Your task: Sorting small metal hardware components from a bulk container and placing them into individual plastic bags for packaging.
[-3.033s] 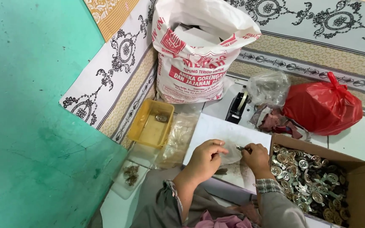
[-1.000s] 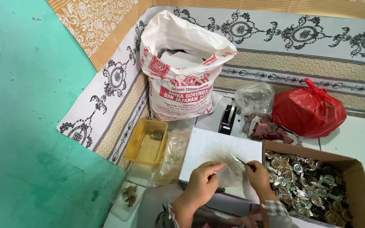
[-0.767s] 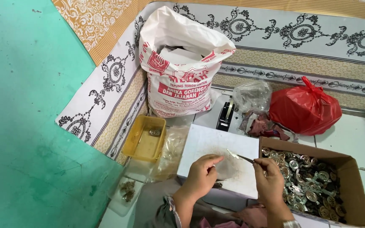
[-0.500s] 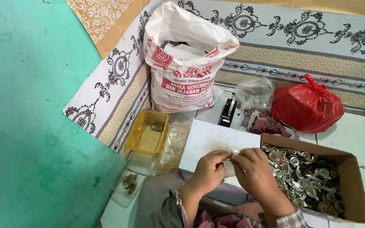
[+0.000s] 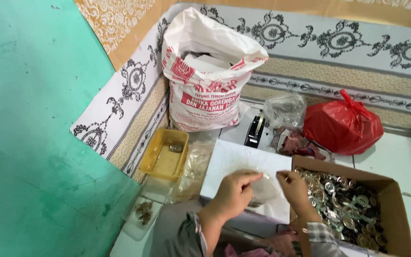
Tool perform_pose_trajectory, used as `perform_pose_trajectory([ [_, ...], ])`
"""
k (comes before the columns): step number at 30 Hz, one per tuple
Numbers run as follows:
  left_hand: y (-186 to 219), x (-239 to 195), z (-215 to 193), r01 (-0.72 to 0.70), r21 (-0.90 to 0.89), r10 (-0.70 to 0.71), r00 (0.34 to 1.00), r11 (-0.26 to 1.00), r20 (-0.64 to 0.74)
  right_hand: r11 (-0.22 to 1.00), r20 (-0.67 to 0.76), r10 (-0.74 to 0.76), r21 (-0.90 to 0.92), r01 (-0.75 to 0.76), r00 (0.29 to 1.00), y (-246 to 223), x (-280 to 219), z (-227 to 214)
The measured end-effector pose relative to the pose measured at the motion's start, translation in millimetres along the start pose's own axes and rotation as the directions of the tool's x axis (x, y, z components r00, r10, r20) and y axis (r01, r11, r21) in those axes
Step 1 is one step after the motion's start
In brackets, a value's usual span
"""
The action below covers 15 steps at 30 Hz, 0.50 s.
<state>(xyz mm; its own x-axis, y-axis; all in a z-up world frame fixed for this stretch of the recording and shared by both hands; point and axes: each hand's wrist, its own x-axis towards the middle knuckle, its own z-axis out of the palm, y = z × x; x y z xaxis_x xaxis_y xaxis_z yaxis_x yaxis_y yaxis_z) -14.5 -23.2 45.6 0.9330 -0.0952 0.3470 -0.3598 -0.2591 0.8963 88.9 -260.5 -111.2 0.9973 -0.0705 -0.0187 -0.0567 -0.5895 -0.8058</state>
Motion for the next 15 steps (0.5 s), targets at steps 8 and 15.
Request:
perform_pose_trajectory([
  [8, -21.5, -7.8, 8.2, 0.038, -0.010, -0.038, 0.998, 0.999, -0.054, 0.879, 0.142, 0.008, -0.474, 0.060, 0.990, 51.7, 38.1, 55.2],
  [15, -30.5, -3.2, 2.3, 0.099, -0.033, -0.101, 0.993, 0.995, -0.053, 0.833, 0.137, 0.110, -0.554, -0.016, 0.984, 36.1, 35.4, 62.7],
])
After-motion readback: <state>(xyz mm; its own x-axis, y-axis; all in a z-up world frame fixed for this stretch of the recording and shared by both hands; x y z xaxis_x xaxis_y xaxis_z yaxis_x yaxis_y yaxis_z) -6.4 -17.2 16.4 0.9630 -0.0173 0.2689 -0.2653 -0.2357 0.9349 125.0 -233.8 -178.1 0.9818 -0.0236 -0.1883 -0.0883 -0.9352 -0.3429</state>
